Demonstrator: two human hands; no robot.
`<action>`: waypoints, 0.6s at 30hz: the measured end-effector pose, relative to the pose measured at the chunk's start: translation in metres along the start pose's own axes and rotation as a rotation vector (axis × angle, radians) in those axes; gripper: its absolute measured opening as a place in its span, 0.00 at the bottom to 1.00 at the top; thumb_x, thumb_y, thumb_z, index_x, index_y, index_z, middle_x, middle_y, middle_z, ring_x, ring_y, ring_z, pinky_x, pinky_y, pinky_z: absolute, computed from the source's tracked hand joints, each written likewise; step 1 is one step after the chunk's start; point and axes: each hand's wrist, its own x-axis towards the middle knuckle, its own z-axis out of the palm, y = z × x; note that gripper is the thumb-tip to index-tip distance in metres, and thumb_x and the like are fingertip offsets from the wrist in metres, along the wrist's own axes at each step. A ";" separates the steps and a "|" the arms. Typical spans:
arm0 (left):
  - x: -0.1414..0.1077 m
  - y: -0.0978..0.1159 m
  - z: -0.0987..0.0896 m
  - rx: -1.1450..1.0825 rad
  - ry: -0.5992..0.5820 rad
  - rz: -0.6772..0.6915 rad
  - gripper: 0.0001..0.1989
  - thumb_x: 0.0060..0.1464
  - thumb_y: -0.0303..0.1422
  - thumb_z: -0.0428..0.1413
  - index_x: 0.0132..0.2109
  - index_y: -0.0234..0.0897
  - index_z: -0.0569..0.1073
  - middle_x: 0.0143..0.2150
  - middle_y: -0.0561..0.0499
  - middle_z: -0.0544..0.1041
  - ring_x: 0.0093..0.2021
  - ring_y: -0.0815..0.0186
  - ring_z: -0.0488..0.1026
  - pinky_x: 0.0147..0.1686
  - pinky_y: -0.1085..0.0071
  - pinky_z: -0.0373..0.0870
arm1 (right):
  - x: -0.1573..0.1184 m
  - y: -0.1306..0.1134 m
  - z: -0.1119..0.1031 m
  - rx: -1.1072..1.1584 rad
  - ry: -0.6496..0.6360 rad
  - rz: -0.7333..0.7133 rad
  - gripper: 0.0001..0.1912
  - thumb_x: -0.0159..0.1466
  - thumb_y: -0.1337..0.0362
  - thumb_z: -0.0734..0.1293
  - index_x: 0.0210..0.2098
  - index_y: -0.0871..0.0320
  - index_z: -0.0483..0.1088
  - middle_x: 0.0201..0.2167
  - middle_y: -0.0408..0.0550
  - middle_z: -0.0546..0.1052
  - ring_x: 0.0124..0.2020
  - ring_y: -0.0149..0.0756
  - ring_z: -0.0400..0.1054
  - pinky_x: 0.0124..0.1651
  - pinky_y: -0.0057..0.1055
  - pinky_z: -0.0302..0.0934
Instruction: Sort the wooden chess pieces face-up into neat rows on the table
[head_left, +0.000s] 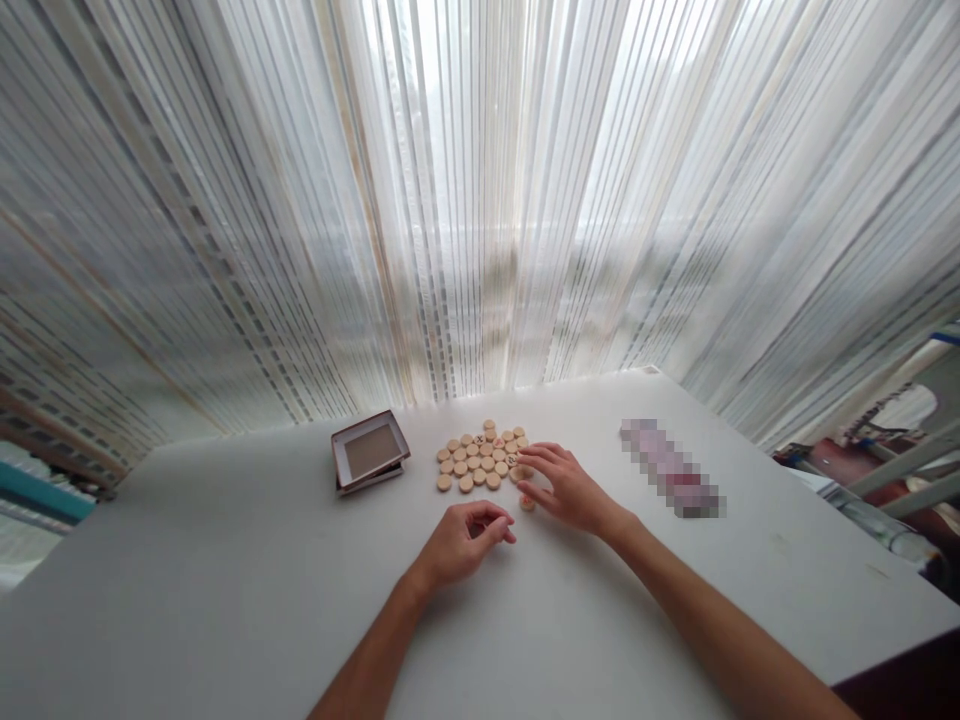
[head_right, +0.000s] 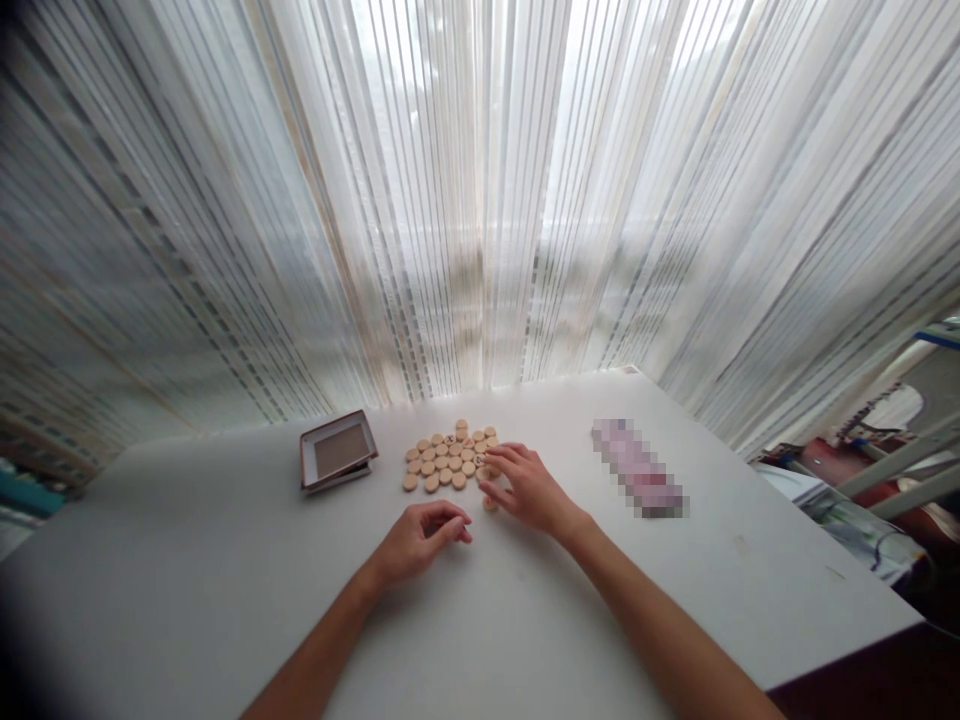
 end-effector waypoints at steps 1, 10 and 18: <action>0.000 0.000 0.000 0.002 0.003 0.004 0.16 0.61 0.41 0.55 0.41 0.31 0.78 0.36 0.43 0.83 0.36 0.62 0.79 0.36 0.71 0.71 | 0.003 -0.002 0.002 -0.018 -0.023 -0.013 0.17 0.66 0.58 0.67 0.54 0.53 0.70 0.54 0.51 0.75 0.58 0.45 0.63 0.59 0.44 0.59; 0.001 -0.004 0.001 0.000 0.035 0.041 0.15 0.61 0.41 0.55 0.39 0.32 0.78 0.35 0.44 0.83 0.35 0.62 0.79 0.36 0.71 0.73 | 0.014 -0.015 0.012 -0.110 -0.057 0.016 0.14 0.69 0.56 0.64 0.50 0.53 0.73 0.50 0.51 0.77 0.55 0.45 0.65 0.58 0.44 0.56; 0.001 -0.008 -0.002 0.336 0.389 0.193 0.09 0.62 0.34 0.52 0.44 0.38 0.76 0.37 0.47 0.80 0.37 0.61 0.76 0.41 0.64 0.73 | 0.008 -0.027 0.018 -0.085 -0.051 0.031 0.11 0.69 0.57 0.64 0.48 0.53 0.73 0.50 0.50 0.76 0.55 0.43 0.65 0.58 0.42 0.55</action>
